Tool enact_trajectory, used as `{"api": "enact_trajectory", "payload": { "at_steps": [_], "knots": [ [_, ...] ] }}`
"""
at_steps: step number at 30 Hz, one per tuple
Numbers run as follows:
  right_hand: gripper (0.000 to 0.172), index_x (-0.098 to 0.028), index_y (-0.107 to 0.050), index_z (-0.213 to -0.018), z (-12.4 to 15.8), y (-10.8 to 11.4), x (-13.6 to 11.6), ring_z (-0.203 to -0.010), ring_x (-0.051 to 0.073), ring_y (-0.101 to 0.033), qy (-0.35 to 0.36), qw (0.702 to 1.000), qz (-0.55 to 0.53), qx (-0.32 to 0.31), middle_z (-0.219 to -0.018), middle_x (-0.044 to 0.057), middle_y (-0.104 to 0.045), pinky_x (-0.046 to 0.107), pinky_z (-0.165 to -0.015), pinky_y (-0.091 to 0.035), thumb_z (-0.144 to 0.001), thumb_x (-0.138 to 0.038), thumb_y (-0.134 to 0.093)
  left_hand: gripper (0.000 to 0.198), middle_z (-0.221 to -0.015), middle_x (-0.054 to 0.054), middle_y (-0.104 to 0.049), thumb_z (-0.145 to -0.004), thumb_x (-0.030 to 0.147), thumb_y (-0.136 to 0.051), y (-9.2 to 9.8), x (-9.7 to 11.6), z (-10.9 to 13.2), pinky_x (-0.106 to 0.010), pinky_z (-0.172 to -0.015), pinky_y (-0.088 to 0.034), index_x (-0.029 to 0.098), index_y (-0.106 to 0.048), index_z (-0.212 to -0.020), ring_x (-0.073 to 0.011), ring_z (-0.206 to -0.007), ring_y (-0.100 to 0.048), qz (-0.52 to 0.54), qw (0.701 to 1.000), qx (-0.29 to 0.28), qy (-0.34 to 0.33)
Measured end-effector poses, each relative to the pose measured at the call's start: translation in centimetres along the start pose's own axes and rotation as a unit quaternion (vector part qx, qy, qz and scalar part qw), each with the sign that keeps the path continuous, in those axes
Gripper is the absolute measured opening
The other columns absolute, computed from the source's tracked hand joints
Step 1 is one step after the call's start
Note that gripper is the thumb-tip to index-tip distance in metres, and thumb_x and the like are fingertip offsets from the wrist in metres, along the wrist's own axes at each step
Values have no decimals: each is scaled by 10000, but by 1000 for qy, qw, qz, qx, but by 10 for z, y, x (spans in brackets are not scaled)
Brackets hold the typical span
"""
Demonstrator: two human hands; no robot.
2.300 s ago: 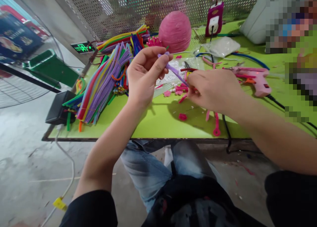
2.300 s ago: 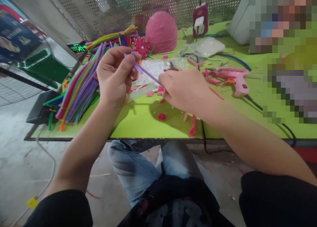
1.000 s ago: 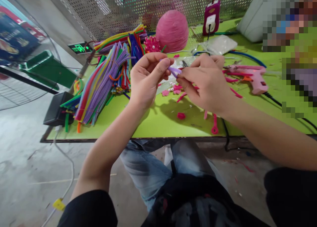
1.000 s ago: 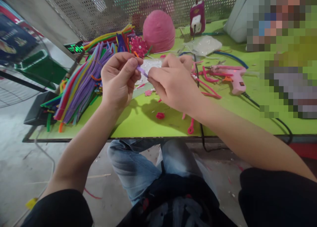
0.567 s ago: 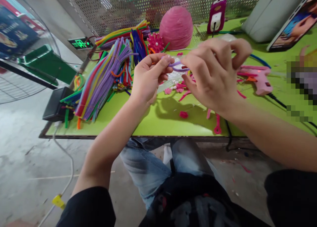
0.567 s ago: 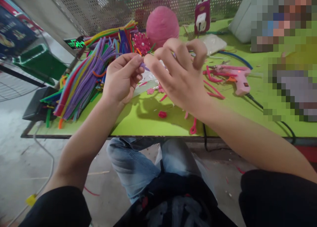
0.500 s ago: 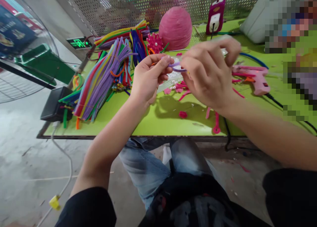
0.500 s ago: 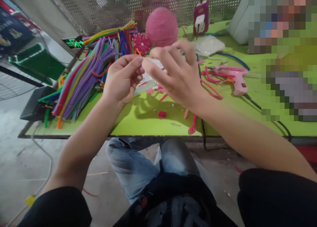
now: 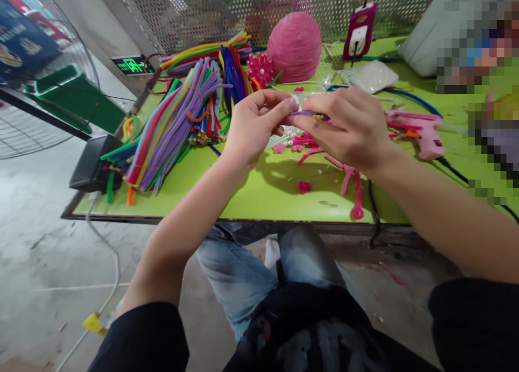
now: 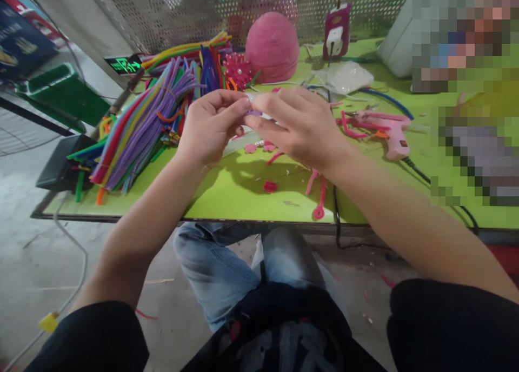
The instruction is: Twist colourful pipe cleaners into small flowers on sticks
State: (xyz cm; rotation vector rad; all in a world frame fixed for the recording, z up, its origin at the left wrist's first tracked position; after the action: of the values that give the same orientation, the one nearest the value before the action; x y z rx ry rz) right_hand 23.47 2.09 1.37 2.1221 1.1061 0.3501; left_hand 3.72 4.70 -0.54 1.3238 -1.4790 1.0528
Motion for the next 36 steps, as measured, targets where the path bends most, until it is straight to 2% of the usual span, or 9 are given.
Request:
{"api": "enact_trajectory", "payload": {
  "at_steps": [5,8,15,20,23,26,29,32,36],
  "knots": [
    [330,-268,-817,-1170,-1,9,8,-1075,315,-776,-13,1000,-15,2,-1180,120,-853,492,-971,-545,-1181,-506,-589,164,-721,-9,-707,-1023,313,-864,0,5,4,-238,-573,-589,174,-780,-1000,-140,-639,-752,-85,993,-25,-78],
    [323,-276,-826,-1092,-1,11,9,-1057,313,-763,28,999,1,-33,-1193,110,-851,491,-911,-539,-1170,-477,-585,208,-738,-12,-720,-1001,362,-895,-2,9,5,-255,-599,-618,181,-793,-1021,-149,-661,-768,-104,988,-39,-108],
    [392,-235,-798,-1097,0,15,-2,-900,252,-706,92,984,142,-55,-971,98,-790,406,-716,-444,-1209,-441,-484,141,-758,-8,-761,-1015,335,-862,-2,8,7,-253,-608,-635,203,-843,-1057,-139,-661,-761,-79,989,-77,-103],
    [442,-201,-769,-976,5,14,-11,-741,202,-642,143,975,171,10,-852,60,-759,406,-640,-287,-1209,-425,-467,57,-814,2,-819,-978,252,-857,-5,10,14,-241,-630,-664,225,-887,-1019,-127,-673,-768,-41,989,-94,-104],
    [418,-204,-772,-945,6,11,-10,-720,185,-626,118,987,100,34,-832,40,-764,388,-649,-273,-1200,-385,-494,69,-835,6,-837,-949,255,-892,-7,12,15,-235,-628,-666,243,-899,-1016,-129,-680,-773,-42,989,-83,-116],
    [266,-219,-790,-971,4,9,-6,-732,180,-610,8,996,-83,21,-846,28,-766,356,-680,-342,-1116,-357,-616,91,-859,-3,-846,-957,314,-912,-8,14,16,-244,-632,-665,266,-900,-1033,-133,-679,-773,-52,986,-66,-142],
    [212,-234,-773,-896,-2,8,-7,-701,166,-557,-149,947,-286,-7,-789,4,-705,334,-699,-418,-1057,-365,-730,148,-901,-8,-844,-973,392,-916,-10,16,19,-265,-665,-671,282,-877,-1064,-140,-704,-786,-62,983,-42,-168],
    [313,-228,-731,-810,-7,5,-11,-676,142,-511,-278,845,-457,-6,-772,-6,-659,295,-643,-431,-1018,-435,-840,244,-932,-13,-838,-997,501,-884,-13,18,24,-284,-696,-673,278,-838,-1085,-159,-778,-817,-83,980,-14,-180],
    [425,-207,-684,-756,-7,-3,-10,-547,87,-307,-367,725,-583,1,-649,-44,-504,258,-491,-242,-918,-500,-946,393,-962,-36,-855,-979,645,-863,-15,19,29,-313,-718,-678,277,-818,-1110,-178,-837,-830,-94,972,-4,-217]
  ]
}}
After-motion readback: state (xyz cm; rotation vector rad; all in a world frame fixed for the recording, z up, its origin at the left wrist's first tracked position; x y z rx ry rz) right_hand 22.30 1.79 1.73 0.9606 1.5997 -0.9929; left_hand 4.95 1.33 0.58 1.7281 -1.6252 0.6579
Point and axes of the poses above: each hand's wrist, its own z-axis away from the middle knuckle, its own y-axis out of the back of the hand, x = y × z, the point moved 3 cm from there along -z, towards the middle knuckle
